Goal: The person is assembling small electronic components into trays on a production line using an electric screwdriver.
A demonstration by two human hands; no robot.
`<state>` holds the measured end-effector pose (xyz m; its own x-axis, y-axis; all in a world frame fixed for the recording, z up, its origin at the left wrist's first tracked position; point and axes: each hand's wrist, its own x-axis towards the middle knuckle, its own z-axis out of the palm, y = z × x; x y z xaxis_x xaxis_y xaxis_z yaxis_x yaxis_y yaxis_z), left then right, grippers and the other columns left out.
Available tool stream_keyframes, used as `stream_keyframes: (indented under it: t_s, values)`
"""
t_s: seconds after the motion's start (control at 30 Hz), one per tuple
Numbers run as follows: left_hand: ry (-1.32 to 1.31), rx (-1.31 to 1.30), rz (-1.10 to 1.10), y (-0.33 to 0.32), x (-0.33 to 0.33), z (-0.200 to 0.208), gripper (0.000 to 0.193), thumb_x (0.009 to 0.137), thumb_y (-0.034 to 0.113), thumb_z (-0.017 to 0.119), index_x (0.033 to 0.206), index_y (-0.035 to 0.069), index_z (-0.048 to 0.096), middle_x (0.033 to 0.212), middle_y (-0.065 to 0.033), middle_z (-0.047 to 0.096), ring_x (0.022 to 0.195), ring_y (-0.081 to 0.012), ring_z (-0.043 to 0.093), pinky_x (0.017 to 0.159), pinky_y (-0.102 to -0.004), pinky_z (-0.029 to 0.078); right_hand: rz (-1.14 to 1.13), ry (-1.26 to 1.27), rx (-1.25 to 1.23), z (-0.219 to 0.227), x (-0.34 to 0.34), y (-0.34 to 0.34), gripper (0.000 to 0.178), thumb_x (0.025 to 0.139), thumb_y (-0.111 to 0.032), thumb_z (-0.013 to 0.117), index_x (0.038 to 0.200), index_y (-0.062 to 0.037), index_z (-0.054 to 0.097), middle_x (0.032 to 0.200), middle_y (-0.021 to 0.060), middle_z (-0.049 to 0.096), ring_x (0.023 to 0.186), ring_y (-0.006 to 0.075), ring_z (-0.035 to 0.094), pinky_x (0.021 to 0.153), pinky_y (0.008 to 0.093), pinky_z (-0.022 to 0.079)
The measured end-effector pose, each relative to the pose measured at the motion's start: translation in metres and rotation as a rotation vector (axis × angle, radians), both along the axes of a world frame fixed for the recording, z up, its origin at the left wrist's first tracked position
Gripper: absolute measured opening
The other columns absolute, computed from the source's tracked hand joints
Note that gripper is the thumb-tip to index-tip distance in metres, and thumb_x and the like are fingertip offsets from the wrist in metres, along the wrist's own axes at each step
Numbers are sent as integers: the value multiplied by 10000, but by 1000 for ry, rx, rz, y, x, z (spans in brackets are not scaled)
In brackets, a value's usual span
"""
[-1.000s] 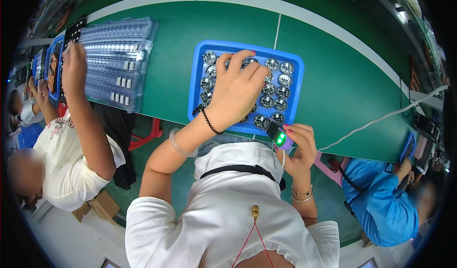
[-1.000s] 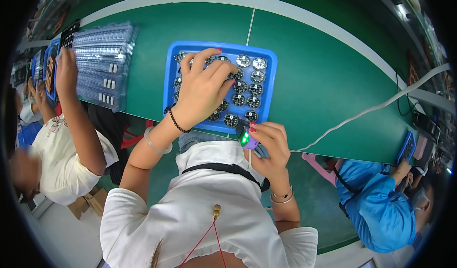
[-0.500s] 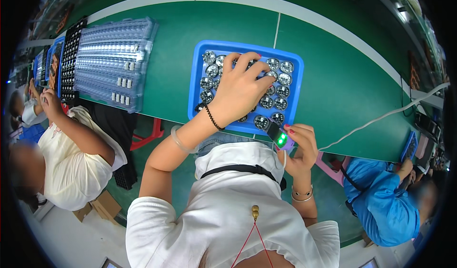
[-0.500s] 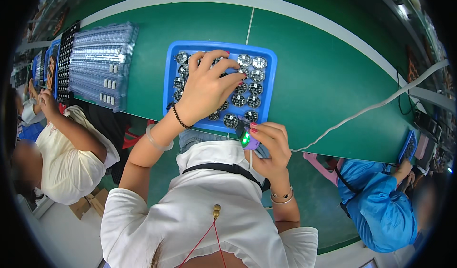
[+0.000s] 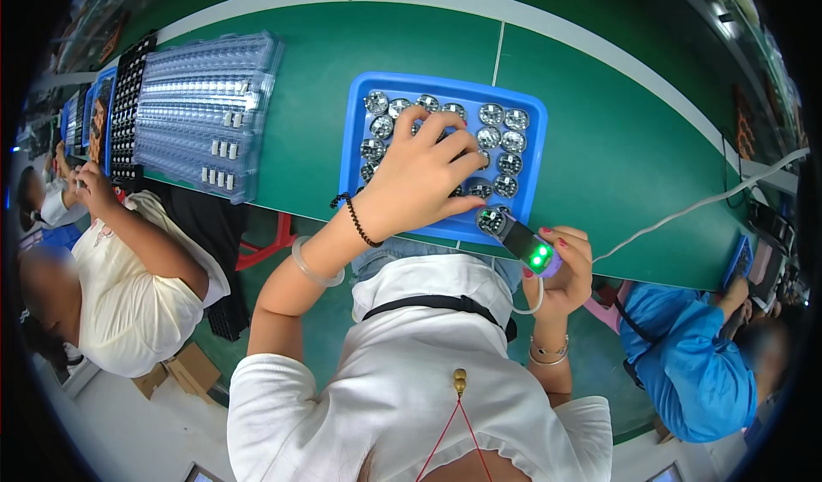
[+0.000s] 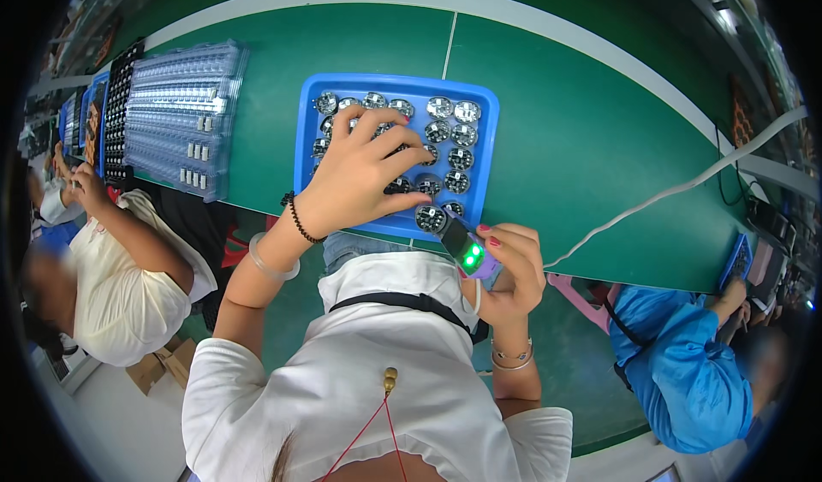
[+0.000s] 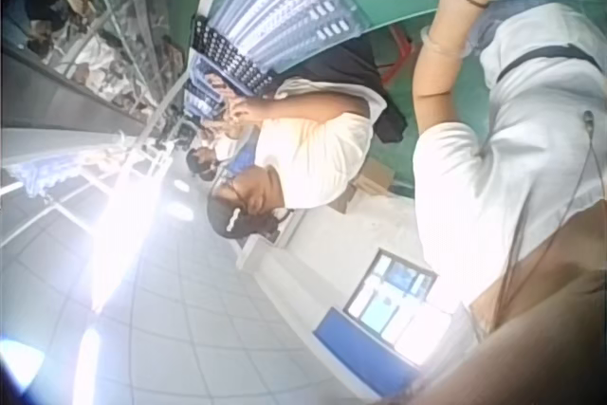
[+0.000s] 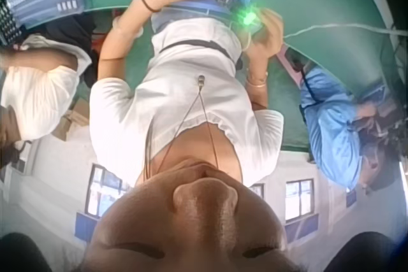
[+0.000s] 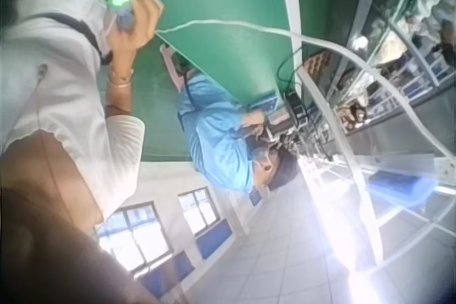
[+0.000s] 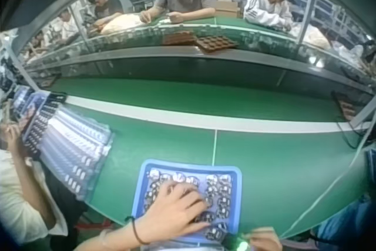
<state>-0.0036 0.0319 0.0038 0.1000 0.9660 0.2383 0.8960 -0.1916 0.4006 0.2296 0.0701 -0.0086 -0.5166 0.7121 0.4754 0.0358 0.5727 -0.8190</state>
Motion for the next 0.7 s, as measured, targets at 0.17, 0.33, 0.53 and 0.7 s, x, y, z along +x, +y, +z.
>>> stream_keyframes:
  t_s: [0.17,0.33,0.53,0.7]
  values:
    - [-10,43,14,0,5,1,394,658,364,752,972,150,647,1001,2,577,1095,-235,473,922,-435,299,-51,35,14,0,3,-2,469,773,-171,728,1158,-34,498,994,163,599,887,272,556,748,350,458]
    - [-35,36,5,-3,7,6,371,644,256,761,967,126,633,977,-14,578,1068,-240,478,921,-463,318,-221,65,39,0,6,-3,493,806,-231,707,1198,-49,469,980,150,599,896,273,556,788,377,443]
    - [-20,58,28,-1,14,-6,403,630,216,762,996,127,620,988,-7,579,1076,-234,480,931,-452,306,-160,63,46,0,3,2,478,799,-190,707,1191,-40,477,1001,151,601,895,264,552,789,363,443]
    - [-198,48,42,-12,13,18,379,659,249,751,1006,163,626,1028,23,591,1047,-195,503,902,-417,308,-87,25,61,2,1,7,451,775,-130,715,1160,-29,503,1008,157,600,878,256,552,756,334,455]
